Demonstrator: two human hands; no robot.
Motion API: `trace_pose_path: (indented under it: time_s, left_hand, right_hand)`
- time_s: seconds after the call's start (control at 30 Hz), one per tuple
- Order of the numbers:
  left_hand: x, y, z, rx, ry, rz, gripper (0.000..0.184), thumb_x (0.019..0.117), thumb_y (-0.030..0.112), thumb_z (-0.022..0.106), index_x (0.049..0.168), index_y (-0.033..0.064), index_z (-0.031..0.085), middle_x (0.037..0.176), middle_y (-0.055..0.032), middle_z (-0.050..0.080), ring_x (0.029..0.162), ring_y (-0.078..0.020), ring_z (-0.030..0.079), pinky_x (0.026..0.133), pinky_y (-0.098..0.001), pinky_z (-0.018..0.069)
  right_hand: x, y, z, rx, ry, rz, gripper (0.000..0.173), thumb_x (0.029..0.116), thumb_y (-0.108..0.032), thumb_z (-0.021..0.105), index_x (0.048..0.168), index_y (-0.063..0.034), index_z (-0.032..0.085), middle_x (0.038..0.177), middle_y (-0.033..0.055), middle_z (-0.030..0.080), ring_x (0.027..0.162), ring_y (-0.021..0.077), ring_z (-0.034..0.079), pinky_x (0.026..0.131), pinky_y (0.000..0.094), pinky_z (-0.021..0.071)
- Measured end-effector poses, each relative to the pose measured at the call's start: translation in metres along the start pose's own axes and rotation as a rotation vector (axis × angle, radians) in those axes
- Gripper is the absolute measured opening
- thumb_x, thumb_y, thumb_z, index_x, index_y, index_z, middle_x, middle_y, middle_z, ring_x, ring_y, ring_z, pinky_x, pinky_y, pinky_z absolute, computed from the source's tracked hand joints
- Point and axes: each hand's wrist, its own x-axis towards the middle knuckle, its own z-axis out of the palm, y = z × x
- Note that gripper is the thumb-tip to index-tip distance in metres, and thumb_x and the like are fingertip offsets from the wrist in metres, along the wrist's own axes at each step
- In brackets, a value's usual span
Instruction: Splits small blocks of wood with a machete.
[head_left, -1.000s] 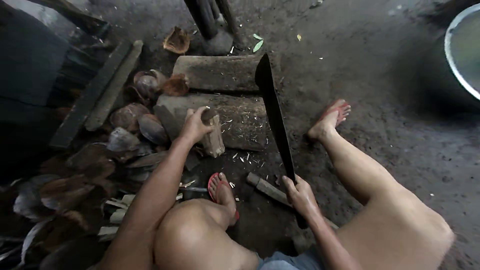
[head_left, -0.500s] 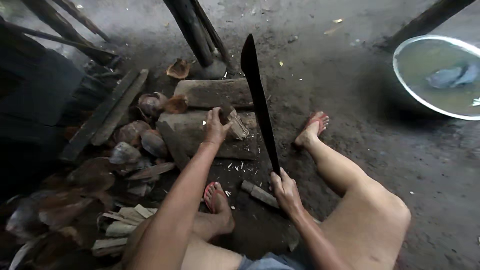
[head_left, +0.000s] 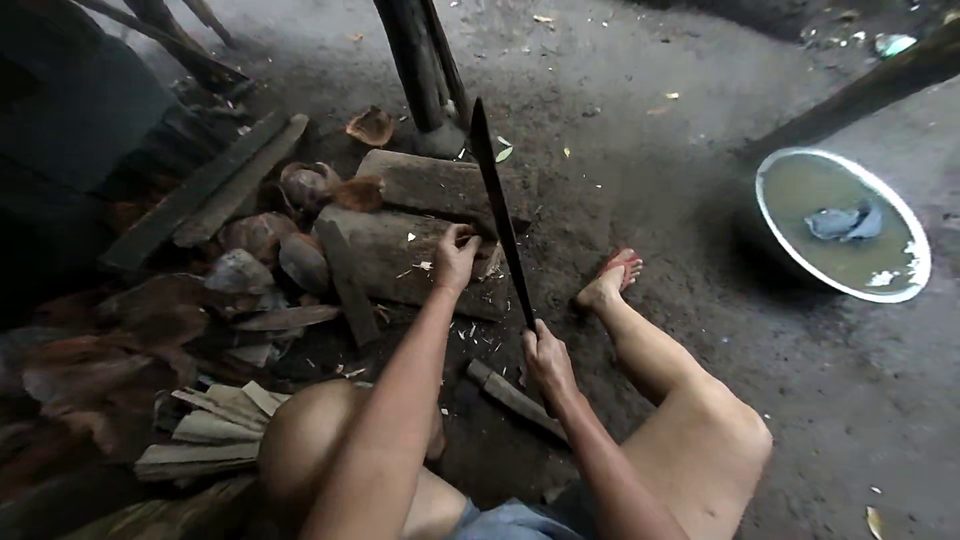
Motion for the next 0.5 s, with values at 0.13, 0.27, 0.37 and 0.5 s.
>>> trace_pose_path:
  time_s: [0.13,0.27,0.37,0.5]
  left_hand:
    - [-0.005,-0.001,0.001,0.015,0.074,-0.017,0.024,0.1003,0.022,0.068,0.114,0.0023,0.069,0.107,-0.0123,0.073,0.097,-0.0204,0.071,0.092,-0.0436,0.0586]
    - [0.001,-0.002,-0.002,0.032,0.069,-0.091,0.026,0.1024,0.026,0.065,0.114,0.0035,0.068,0.108,-0.0135,0.071,0.099,-0.0243,0.07,0.092,-0.0492,0.0567]
    - [0.005,0.006,-0.005,0.055,0.049,-0.157,0.025,0.1016,0.027,0.065,0.114,0.005,0.069,0.111,-0.0131,0.071,0.103,-0.0255,0.07,0.094,-0.051,0.0558]
    - [0.003,0.007,-0.005,0.048,0.032,-0.177,0.028,0.1021,0.027,0.064,0.116,0.0038,0.069,0.112,-0.0152,0.071,0.101,-0.0269,0.071,0.092,-0.0522,0.0579]
  right_hand:
    - [-0.001,0.001,-0.002,0.165,-0.066,0.036,0.042,0.1103,-0.035,0.038,0.123,-0.0049,0.065,0.085,0.0133,0.066,0.074,0.0257,0.064,0.07,0.0483,0.055]
    - [-0.009,-0.005,-0.009,0.433,-0.142,0.056,0.044,0.1099,-0.041,0.038,0.112,-0.0053,0.064,0.07,0.0062,0.06,0.054,0.0173,0.059,0.052,0.0363,0.0555]
    - [-0.011,-0.021,-0.014,0.288,-0.031,0.013,0.041,0.1102,-0.037,0.038,0.114,-0.0077,0.066,0.071,0.004,0.06,0.057,0.0159,0.058,0.056,0.0364,0.0523]
    - [0.0,-0.053,-0.045,0.166,0.302,-0.367,0.037,0.1066,-0.03,0.042,0.114,-0.0035,0.066,0.067,0.0048,0.062,0.054,0.0176,0.062,0.052,0.0418,0.0559]
